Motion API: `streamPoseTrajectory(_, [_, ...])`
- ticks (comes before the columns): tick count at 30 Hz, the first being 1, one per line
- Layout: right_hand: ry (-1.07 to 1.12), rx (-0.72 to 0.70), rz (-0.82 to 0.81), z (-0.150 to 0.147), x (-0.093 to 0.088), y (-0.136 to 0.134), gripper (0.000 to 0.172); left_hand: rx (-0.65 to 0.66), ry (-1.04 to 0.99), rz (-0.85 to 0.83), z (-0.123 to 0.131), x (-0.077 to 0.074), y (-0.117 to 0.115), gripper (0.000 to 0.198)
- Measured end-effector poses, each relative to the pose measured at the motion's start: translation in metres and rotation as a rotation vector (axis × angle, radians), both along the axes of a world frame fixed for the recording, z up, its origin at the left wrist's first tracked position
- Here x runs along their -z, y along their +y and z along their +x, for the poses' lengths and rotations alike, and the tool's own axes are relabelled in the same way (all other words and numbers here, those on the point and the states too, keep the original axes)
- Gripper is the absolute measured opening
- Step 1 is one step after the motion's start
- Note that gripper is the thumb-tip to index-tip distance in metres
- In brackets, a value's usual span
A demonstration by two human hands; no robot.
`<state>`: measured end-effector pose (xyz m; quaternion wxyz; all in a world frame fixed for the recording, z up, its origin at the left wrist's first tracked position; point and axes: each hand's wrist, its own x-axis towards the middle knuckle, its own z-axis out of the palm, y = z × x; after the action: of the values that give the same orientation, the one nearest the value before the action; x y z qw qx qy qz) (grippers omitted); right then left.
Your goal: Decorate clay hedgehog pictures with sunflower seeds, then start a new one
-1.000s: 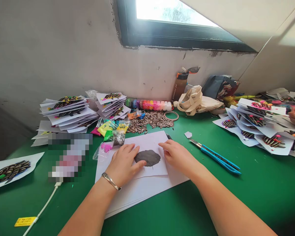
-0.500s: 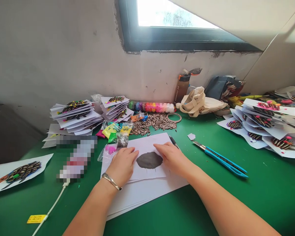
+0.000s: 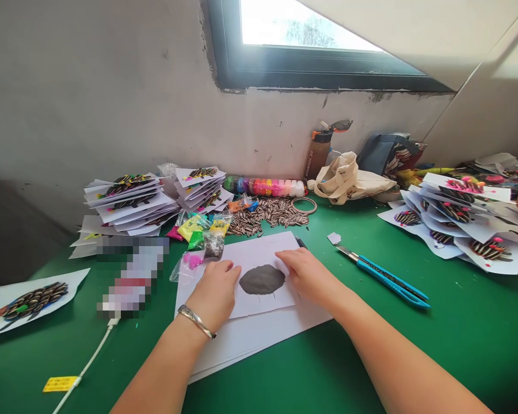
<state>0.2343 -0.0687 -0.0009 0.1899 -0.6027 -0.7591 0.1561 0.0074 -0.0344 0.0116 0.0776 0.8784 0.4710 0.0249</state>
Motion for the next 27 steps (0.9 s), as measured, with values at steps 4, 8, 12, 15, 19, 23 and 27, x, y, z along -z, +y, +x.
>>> streamPoseTrajectory(4, [0.04, -0.018, -0.012, 0.002, 0.002, 0.004, 0.05, -0.026, 0.026, 0.007, 0.003, -0.004, -0.003, 0.037])
streamPoseTrajectory(8, [0.101, 0.037, 0.009, 0.005, -0.002, -0.002, 0.048, -0.062, -0.07, 0.064, 0.008, -0.007, -0.005, 0.037])
streamPoseTrajectory(12, [0.076, 0.006, 0.04, 0.003, -0.006, -0.023, 0.048, 0.0, -0.141, 0.021, 0.015, -0.005, -0.007, 0.052])
streamPoseTrajectory(15, [0.042, 0.021, 0.068, -0.002, -0.002, -0.041, 0.043, -0.002, -0.059, -0.103, 0.019, -0.002, -0.011, 0.073])
streamPoseTrajectory(19, [-0.064, 0.084, 0.14, -0.011, 0.006, -0.05, 0.044, -0.02, 0.007, -0.148, 0.022, 0.0, -0.014, 0.079])
streamPoseTrajectory(23, [-0.17, 0.08, 0.181, -0.017, 0.01, -0.048, 0.041, -0.024, 0.024, -0.154, 0.023, -0.001, -0.014, 0.078])
streamPoseTrajectory(27, [-0.233, 0.071, 0.232, -0.018, 0.011, -0.048, 0.041, -0.026, 0.024, -0.149, 0.023, -0.001, -0.015, 0.077])
